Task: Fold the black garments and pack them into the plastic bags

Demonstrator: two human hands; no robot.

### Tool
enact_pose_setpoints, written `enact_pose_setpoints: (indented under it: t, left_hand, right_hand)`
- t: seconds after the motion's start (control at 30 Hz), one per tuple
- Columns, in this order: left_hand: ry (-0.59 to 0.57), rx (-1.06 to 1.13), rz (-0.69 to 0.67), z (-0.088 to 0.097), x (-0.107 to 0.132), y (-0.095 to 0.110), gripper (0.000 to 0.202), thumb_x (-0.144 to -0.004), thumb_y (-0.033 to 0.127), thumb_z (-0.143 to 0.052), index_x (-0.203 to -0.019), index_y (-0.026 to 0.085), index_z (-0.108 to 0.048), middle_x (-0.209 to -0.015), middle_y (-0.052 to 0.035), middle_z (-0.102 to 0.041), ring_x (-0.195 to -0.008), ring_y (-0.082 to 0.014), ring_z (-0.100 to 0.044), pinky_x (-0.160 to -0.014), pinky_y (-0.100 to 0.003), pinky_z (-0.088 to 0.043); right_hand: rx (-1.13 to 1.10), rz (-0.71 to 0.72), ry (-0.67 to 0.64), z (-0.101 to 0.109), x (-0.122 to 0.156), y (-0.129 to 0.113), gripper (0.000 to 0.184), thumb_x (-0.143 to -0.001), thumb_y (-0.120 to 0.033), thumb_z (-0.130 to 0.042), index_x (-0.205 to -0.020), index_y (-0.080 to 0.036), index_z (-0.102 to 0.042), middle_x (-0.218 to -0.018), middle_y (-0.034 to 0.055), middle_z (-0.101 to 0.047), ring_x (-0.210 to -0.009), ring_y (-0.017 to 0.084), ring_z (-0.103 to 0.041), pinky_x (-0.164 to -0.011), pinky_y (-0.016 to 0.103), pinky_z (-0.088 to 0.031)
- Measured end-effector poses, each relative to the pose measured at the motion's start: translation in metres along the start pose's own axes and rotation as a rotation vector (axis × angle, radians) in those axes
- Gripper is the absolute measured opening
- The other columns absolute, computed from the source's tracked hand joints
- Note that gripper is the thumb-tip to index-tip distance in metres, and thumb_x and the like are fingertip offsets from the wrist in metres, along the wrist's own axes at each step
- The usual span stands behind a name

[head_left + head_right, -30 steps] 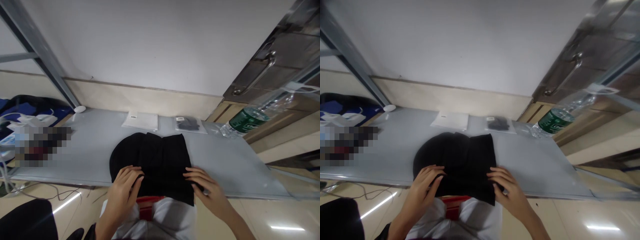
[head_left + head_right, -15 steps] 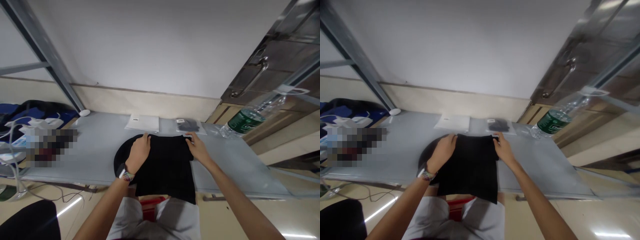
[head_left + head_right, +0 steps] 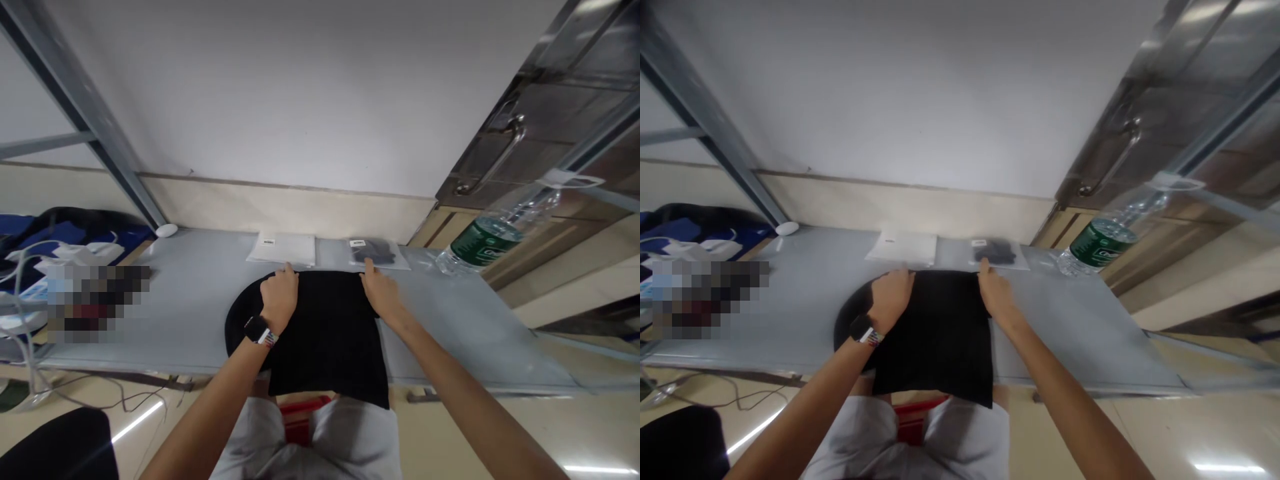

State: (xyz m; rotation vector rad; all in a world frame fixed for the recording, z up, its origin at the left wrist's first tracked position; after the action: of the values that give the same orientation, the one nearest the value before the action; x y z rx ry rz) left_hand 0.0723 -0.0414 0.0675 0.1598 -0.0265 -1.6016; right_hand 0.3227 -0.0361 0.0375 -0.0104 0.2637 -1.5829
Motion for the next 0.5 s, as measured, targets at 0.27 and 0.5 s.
enact_pose_setpoints:
  t: [0.27,0.5]
  left_hand:
    - [0.16,0.215,-0.867,0.025,0.062,0.001,0.039,-0.101,0.022,-0.066,-0.139,0.025,-0.068,-0.144,-0.0093,-0.068,-0.138,-0.0307,-0.059,-0.118,-0.051,-0.046]
    - [0.079,0.245,-0.837,0.009,0.051,-0.013,0.052,-0.095,0.005,-0.054,-0.142,0.024,-0.066,-0.142,-0.0094,-0.07,-0.136,-0.0263,-0.063,-0.121,-0.05,-0.045]
  right_hand:
    - [-0.256,0.548,0.081,0.042,0.072,-0.023,0.047,-0.103,-0.023,-0.055,-0.15,-0.027,-0.06,-0.155,0.0121,-0.061,-0.146,0.032,-0.056,-0.123,0.055,-0.048]
    - [-0.332,0.555,-0.009,0.013,0.068,0.0,0.048,-0.098,-0.013,-0.046,-0.139,-0.026,-0.068,-0.144,0.0091,-0.071,-0.139,0.027,-0.064,-0.124,0.056,-0.047]
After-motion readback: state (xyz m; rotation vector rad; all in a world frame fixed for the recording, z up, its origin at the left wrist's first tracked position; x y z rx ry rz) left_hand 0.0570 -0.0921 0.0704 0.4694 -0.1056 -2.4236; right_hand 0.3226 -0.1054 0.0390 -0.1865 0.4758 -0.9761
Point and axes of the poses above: each hand's wrist, its own x-axis away from the middle knuckle, its own z-axis out of the back of the hand, y = z × x, the point moved 8 cm from there along -x, towards the middle knuckle
